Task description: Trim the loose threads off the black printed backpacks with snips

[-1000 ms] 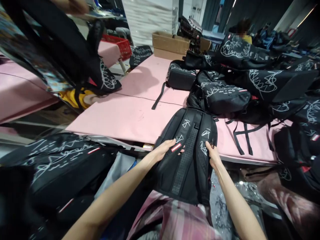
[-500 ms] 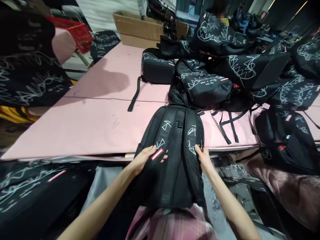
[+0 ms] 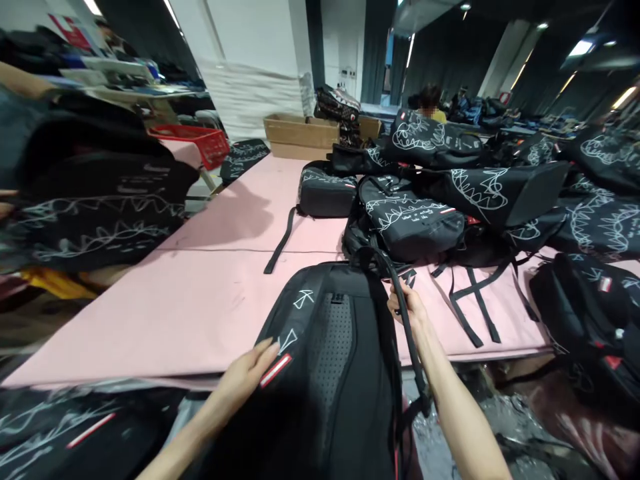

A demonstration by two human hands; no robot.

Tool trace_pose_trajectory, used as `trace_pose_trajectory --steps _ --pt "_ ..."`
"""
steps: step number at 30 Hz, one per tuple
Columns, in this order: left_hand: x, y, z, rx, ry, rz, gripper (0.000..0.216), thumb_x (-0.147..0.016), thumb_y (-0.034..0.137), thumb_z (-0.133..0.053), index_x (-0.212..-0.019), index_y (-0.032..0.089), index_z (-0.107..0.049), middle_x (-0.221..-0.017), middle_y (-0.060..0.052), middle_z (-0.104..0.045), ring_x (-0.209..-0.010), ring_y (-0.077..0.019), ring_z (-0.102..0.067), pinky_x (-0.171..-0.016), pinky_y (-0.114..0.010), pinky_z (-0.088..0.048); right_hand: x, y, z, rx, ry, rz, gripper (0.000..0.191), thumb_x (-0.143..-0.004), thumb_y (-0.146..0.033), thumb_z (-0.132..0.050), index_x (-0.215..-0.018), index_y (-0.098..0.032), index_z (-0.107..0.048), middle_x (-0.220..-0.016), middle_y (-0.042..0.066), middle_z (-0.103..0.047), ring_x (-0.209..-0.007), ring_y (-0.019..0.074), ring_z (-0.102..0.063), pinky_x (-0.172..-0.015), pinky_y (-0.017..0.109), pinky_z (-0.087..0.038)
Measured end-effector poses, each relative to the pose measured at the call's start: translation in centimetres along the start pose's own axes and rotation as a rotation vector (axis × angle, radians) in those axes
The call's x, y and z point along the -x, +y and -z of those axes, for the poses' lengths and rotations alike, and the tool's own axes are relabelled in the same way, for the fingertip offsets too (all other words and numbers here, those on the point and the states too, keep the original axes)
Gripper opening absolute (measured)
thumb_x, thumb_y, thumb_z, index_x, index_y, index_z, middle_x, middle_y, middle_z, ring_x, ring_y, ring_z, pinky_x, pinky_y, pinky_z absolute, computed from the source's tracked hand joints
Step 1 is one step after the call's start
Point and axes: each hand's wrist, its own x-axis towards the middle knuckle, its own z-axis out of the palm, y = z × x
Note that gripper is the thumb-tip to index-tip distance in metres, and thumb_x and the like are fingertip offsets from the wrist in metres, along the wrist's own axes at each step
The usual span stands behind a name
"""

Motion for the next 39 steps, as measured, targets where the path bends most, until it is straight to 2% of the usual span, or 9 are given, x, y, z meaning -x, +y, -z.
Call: trace_pose_trajectory --steps 4,8,11,14,18,25,29,35,39 --pt "-7.3 5.3 0.2 -0.259 0.16 -0.298 0.05 -0.076 0.052 -0.048 -0.112 0.019 -0.059 -0.11 -0.009 -0.063 -0.101 -0.0283 -0.058 -0.092 -0.037 -0.041 -2.3 -0.8 1.4 -0.04 0.002 0.023 0.019 -0.068 -0.028 -0.067 -0.063 -0.019 -0.052 -0.042 -0.009 -0.038 -0.031 0.0034 -0.019 -0.029 0.018 -0.017" --pt "-14.7 12.0 -4.5 -0.294 0.094 -0.612 0.044 -0.083 0.042 -0.045 -0.119 0.018 -0.055 -0.122 -0.008 -0.058 -0.111 -0.0235 -0.053 -0.099 -0.032 -0.036 -3.1 -0.7 2.3 -0.067 -0.001 0.002 0.011 -0.069 -0.024 -0.065 -0.071 -0.017 -0.056 -0.044 -0.009 -0.041 -0.032 0.0028 -0.017 -0.031 0.017 -0.018" --pt "-18.9 15.7 -9.5 -0.261 -0.065 -0.824 0.041 -0.083 0.036 -0.047 -0.119 0.019 -0.056 -0.126 -0.007 -0.055 -0.117 -0.0207 -0.048 -0.103 -0.03 -0.031 -3.9 -0.6 2.9 -0.065 -0.009 -0.027 0.01 -0.071 -0.024 -0.062 -0.073 -0.016 -0.057 -0.044 -0.009 -0.041 -0.032 0.0032 -0.016 -0.032 0.017 -0.018" --pt "-21.7 17.9 -13.1 -0.27 -0.393 -0.99 0.038 -0.083 0.036 -0.05 -0.117 0.022 -0.059 -0.127 -0.003 -0.054 -0.119 -0.0182 -0.046 -0.102 -0.025 -0.028 -4.7 -0.4 3.7 -0.058 -0.015 -0.056 0.007 -0.073 -0.023 -0.06 -0.075 -0.017 -0.057 -0.045 -0.009 -0.043 -0.032 0.0038 -0.017 -0.033 0.018 -0.018" --pt "-23.5 19.5 -14.7 -0.392 -0.656 -0.925 0.03 -0.081 0.037 -0.051 -0.101 0.022 -0.067 -0.106 0.0 -0.067 -0.097 -0.0172 -0.058 -0.085 -0.019 -0.036 -5.6 -0.3 4.8 -0.048 -0.017 -0.103 0.003 -0.073 -0.019 -0.058 -0.074 -0.017 -0.057 -0.046 -0.009 -0.047 -0.031 0.0035 -0.016 -0.032 0.018 -0.019" --pt "-23.1 20.9 -15.7 -0.6 -0.59 -0.763 0.04 -0.073 0.048 -0.054 -0.049 0.016 -0.057 -0.044 0.003 -0.045 -0.047 -0.0108 -0.039 -0.05 -0.024 -0.024 -4.1 -0.5 5.4 0.064 -0.001 -0.197 0.023 -0.072 -0.035 -0.065 -0.077 -0.012 -0.063 -0.051 0.0 -0.059 -0.031 0.0039 -0.029 -0.03 0.018 -0.021" --pt "-23.1 21.1 -16.4 -0.566 -0.649 -0.654 0.038 -0.067 0.047 -0.059 -0.044 0.016 -0.054 -0.04 0.003 -0.04 -0.043 -0.0096 -0.031 -0.048 -0.027 -0.02 -0.3 -0.3 6.3 0.235 0.062 -0.12 0.046 -0.073 -0.056 -0.06 -0.086 -0.011 -0.066 -0.058 0.005 -0.064 -0.035 0.0066 -0.038 -0.031 0.018 -0.024" --pt "-23.7 20.9 -16.6 -0.551 -0.648 -0.598 0.036 -0.065 0.045 -0.06 -0.045 0.015 -0.057 -0.041 0.002 -0.041 -0.044 -0.0095 -0.032 -0.048 -0.027 -0.021 3.8 2.2 7.2 0.283 0.138 -0.083 0.045 -0.073 -0.052 -0.062 -0.089 -0.01 -0.066 -0.064 0.007 -0.067 -0.033 0.0043 -0.033 -0.032 0.019 -0.028" --pt "-23.3 20.7 -16.8 -0.724 -0.643 -0.623 0.04 -0.07 0.048 -0.052 -0.055 0.013 -0.063 -0.05 -0.001 -0.051 -0.048 -0.0113 -0.04 -0.05 -0.025 -0.027 3.5 2.4 7.5 0.47 0.358 0.095 0.04 -0.069 -0.047 -0.067 -0.084 -0.011 -0.068 -0.072 0.008 -0.068 -0.048 0.011 -0.051 -0.046 0.024 -0.041"
